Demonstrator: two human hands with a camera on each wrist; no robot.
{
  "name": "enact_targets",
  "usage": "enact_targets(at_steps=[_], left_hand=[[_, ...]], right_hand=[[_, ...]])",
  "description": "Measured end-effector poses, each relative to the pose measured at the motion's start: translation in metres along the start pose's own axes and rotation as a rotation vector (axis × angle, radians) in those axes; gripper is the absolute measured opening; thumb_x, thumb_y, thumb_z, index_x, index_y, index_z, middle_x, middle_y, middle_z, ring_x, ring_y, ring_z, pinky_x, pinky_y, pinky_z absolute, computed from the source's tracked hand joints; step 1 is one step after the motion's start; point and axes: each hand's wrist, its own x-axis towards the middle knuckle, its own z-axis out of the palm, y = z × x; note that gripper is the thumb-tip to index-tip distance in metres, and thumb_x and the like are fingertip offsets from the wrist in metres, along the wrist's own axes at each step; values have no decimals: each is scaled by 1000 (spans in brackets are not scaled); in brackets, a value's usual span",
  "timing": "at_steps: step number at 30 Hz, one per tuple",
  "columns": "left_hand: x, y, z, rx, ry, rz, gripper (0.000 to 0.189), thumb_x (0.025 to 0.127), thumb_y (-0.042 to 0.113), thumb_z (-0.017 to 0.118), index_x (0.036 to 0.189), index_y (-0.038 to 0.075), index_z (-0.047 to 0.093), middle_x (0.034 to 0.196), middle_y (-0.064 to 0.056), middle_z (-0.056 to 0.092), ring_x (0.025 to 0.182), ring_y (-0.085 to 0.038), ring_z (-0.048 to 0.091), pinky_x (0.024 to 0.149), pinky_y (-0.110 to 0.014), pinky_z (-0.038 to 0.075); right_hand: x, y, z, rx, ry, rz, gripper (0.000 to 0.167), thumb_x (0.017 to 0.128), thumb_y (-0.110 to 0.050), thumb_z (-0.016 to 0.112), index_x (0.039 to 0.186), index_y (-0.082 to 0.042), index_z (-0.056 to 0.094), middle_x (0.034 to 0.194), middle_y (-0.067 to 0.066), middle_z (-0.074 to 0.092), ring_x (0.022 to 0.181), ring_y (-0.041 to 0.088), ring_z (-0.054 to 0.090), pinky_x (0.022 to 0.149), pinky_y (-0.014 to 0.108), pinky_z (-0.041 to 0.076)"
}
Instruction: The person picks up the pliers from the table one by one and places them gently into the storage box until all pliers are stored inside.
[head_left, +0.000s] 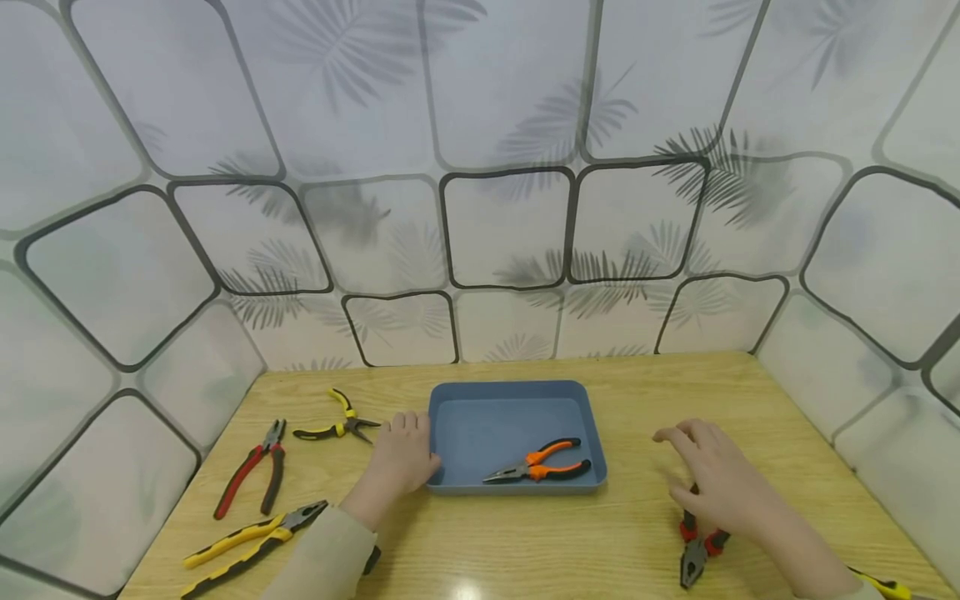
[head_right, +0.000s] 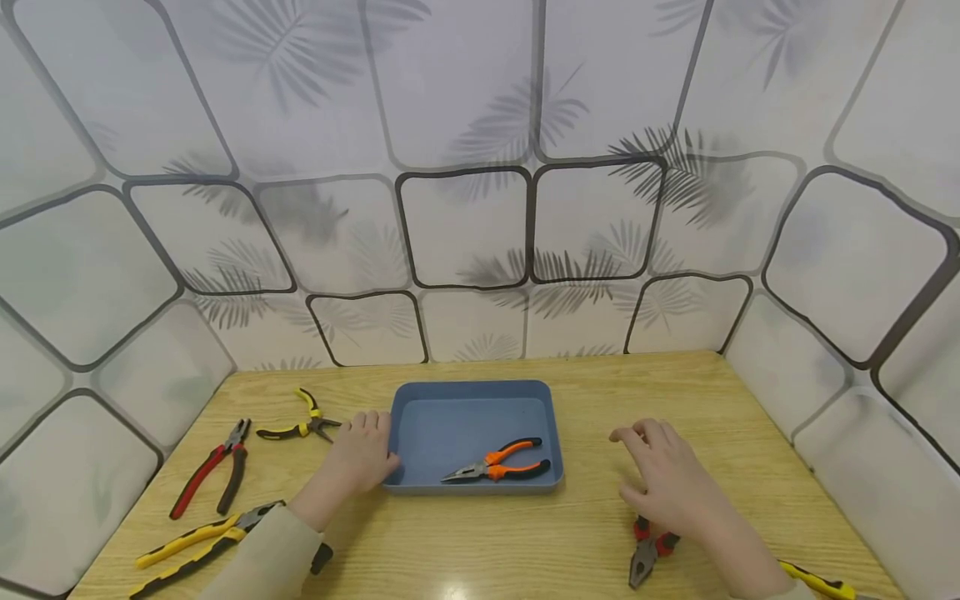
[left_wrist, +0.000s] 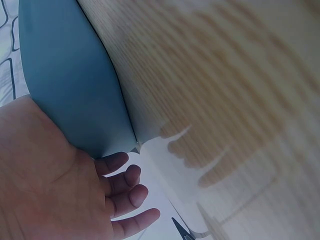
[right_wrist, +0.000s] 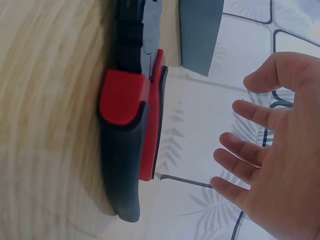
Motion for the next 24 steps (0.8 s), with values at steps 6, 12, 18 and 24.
enact_targets(at_steps=[6,12,18,24], left_hand=[[0,0,-2,-19,-7,2,61,98,39,69,138,-4,52,131,-24,60,124,-39,57,109,-55,49],[-1,0,-3,-38,-13,3,60,98,38,70,138,-4,52,131,-24,60,125,-39,57,110,-56,48],[-1,-1,-3,-32,-9,2,60,98,38,69,138,-4,52,131,-24,59,125,-39,57,110,-56,48],[-1,-1,-2,-24,-1,7,59,98,37,69,137,-4,52,130,-24,59,124,-39,57,109,-56,49]], right_hand=[[-4,2,0,-9,15,-4,48,86,-16,80,130,-15,64,118,6,60,99,18,53,82,45,48],[-10,6,0,28,-25,27,59,77,-10,79,133,-15,63,122,6,58,104,19,52,83,45,48],[-15,10,2,31,-26,29,67,69,-8,78,134,-14,62,123,6,58,107,19,53,83,45,49],[-22,13,2,32,-34,43,70,67,-11,80,134,-15,61,124,7,58,109,23,55,85,50,51]])
